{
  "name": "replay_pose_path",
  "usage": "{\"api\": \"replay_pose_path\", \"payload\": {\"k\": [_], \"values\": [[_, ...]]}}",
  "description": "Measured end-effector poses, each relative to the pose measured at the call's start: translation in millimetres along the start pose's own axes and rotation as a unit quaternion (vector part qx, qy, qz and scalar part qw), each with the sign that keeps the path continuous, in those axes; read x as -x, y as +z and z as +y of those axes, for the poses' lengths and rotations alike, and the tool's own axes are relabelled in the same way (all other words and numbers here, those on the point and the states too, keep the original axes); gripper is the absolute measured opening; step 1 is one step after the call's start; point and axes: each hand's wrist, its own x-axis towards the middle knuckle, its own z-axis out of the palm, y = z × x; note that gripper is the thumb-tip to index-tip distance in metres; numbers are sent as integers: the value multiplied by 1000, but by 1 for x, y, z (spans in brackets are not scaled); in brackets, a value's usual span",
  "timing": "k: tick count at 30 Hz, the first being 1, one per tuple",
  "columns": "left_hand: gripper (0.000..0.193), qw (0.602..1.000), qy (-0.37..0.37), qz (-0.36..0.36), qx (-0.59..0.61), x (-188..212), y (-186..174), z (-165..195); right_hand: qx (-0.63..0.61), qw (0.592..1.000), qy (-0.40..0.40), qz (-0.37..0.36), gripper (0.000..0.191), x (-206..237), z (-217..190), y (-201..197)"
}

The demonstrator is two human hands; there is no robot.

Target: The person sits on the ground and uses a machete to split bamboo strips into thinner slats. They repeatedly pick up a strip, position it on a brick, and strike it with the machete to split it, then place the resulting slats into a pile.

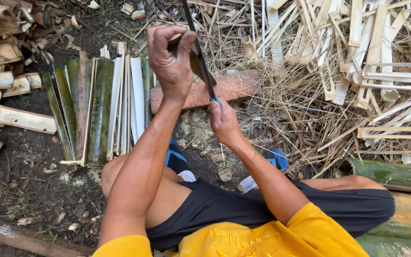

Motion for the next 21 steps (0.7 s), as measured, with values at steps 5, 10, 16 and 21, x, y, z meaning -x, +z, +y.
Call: {"api": "replay_pose_path", "payload": {"k": [5,10,16,21], "values": [[26,999,-4,7,-52,0,-11,-10,25,997,64,-47,36,4,26,7],[26,999,7,37,-34,-5,-22,-30,57,991,113,-35,31,27,86,47],[31,999,-24,42,-18,-22,-68,-40,187,968,170,-4,41,49,157,57],[35,995,-26,-7,-96,-3,-67,-44,221,925,304,-48,57,91,193,-13]]}}
